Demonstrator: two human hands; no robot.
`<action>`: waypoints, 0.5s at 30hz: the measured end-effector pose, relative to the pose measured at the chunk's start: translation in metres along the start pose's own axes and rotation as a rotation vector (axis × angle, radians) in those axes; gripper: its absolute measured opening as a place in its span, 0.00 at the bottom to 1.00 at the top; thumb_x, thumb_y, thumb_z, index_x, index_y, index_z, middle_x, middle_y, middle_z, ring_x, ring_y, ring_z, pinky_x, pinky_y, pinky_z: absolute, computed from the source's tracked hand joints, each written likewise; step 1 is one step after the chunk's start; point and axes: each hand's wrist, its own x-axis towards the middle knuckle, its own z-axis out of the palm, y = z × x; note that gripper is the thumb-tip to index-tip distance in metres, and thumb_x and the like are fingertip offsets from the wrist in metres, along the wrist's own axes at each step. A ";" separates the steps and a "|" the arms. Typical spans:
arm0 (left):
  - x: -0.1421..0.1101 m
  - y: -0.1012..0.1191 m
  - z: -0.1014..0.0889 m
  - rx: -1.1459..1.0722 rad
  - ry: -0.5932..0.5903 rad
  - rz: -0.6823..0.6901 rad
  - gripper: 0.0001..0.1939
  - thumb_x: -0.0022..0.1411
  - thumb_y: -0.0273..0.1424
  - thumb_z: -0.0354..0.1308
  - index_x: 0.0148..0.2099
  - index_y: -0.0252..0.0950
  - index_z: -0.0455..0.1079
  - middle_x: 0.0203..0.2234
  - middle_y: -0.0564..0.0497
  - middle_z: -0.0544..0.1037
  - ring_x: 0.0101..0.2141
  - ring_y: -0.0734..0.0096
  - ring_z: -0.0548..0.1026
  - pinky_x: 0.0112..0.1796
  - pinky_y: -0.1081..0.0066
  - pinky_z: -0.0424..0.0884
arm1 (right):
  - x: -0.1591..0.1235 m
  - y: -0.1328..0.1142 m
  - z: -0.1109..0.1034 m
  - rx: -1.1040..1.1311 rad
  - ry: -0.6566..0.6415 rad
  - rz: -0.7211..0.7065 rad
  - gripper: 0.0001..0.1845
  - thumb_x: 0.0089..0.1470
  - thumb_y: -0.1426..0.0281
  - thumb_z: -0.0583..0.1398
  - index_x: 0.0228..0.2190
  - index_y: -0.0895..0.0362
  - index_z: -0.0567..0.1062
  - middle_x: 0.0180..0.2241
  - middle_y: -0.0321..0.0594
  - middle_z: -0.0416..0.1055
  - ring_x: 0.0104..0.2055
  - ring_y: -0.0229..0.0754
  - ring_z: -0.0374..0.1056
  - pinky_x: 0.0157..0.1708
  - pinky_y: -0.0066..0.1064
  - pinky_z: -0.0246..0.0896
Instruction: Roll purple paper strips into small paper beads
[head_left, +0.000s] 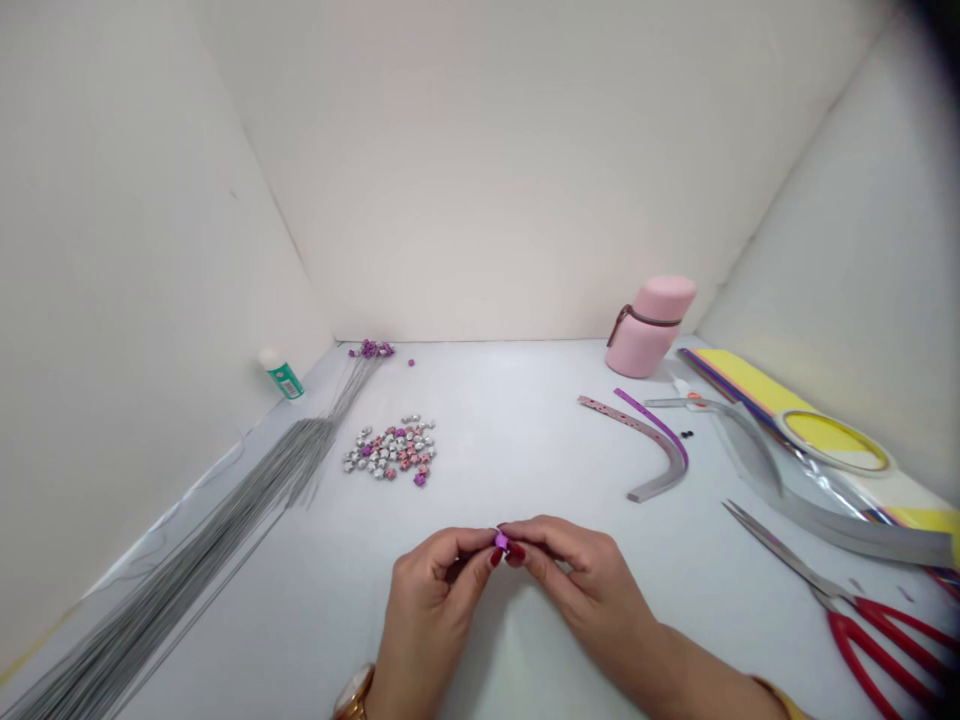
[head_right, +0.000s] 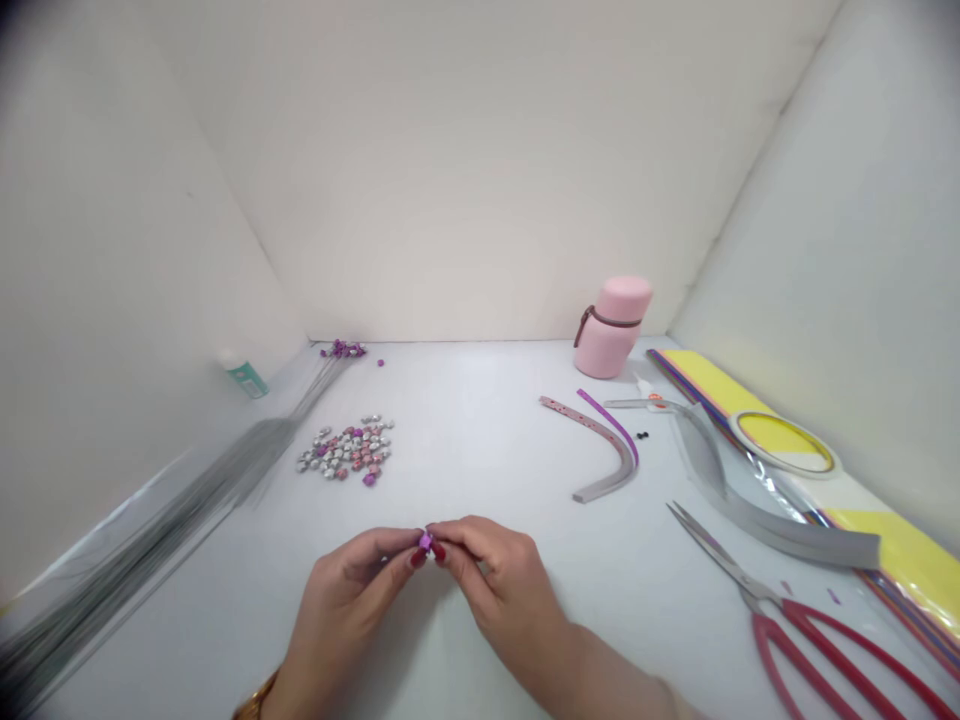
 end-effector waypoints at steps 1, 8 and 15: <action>0.001 0.000 0.000 -0.008 -0.010 0.009 0.05 0.55 0.28 0.56 0.34 0.38 0.73 0.28 0.54 0.79 0.30 0.74 0.76 0.32 0.80 0.70 | 0.000 0.000 0.000 0.000 0.003 0.002 0.12 0.53 0.75 0.54 0.39 0.55 0.73 0.32 0.38 0.74 0.33 0.38 0.69 0.34 0.27 0.64; 0.001 0.001 -0.002 0.036 -0.033 0.088 0.06 0.56 0.26 0.54 0.34 0.38 0.73 0.28 0.52 0.78 0.30 0.73 0.75 0.33 0.78 0.69 | 0.001 -0.003 -0.002 -0.007 -0.039 0.018 0.11 0.53 0.73 0.53 0.36 0.53 0.75 0.29 0.37 0.74 0.31 0.39 0.69 0.32 0.28 0.64; 0.000 0.004 0.002 -0.064 -0.059 -0.068 0.07 0.57 0.30 0.54 0.38 0.37 0.70 0.32 0.50 0.77 0.33 0.70 0.75 0.35 0.76 0.70 | 0.001 -0.003 -0.002 0.036 0.008 0.123 0.08 0.53 0.70 0.54 0.32 0.55 0.73 0.29 0.39 0.74 0.32 0.41 0.70 0.32 0.28 0.64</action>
